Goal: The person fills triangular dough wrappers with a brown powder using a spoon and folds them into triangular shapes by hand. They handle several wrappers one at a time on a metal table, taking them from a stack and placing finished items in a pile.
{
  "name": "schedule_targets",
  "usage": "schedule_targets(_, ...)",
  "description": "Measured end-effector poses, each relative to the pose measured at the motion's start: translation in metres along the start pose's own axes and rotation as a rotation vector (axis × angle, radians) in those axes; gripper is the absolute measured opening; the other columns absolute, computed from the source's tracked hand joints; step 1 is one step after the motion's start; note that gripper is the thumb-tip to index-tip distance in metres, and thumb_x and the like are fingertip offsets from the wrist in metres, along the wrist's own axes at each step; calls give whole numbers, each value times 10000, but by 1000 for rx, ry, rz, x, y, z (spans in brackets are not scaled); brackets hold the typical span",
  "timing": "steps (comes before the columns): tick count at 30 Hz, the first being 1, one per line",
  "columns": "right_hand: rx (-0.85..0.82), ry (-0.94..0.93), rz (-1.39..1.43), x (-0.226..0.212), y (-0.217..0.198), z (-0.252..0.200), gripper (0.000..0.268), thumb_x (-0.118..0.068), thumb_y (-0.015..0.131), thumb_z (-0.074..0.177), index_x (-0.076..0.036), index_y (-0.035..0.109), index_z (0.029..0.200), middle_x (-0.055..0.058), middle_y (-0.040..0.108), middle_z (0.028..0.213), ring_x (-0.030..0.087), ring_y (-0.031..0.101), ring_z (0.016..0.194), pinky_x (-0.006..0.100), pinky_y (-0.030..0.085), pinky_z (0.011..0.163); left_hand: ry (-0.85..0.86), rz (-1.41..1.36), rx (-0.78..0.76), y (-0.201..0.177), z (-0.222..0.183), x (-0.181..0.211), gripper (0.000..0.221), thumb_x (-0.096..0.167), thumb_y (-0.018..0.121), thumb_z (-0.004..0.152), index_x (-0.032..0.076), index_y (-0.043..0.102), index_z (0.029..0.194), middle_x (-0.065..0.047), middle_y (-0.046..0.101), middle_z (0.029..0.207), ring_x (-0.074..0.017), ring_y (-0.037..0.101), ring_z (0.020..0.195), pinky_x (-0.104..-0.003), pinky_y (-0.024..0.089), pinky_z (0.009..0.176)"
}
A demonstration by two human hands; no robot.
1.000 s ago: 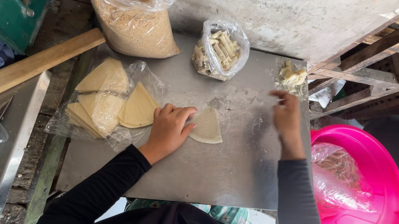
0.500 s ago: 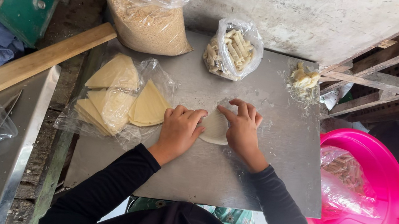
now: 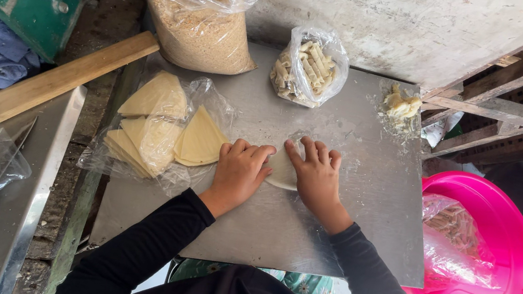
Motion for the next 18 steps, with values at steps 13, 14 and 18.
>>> schedule_targets(13,-20,44,87,19,-3,6,608,12,638,818,-298,682,1340,46,575,1360,263,507,1260,449,346,1039,-17,-11,-20,-3,0,-2,434,206,829,791,160,665,1190,50,712,907,-180,568,906,-379,347,823)
schedule_targets(14,-27,46,109,19,-3,7,619,30,630,815,-320,690,1322,36,578,1359,258,508,1260,441,347,1041,-15,-7,-17,-2,1,-2,433,203,827,799,160,664,1198,51,712,906,-179,567,907,-378,348,824)
schedule_targets(18,25,101,153,20,-1,7,635,53,620,832,-271,684,1374,92,569,1346,283,503,1232,447,342,1020,-13,-2,-20,0,0,-2,443,195,823,802,161,659,1213,56,714,912,-179,565,913,-376,350,828)
Point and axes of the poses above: each hand's wrist, its own z-axis towards the middle knuckle, its own y-axis out of the palm, x = y × z, the point moved 1 cm from there along z, towards the middle knuckle
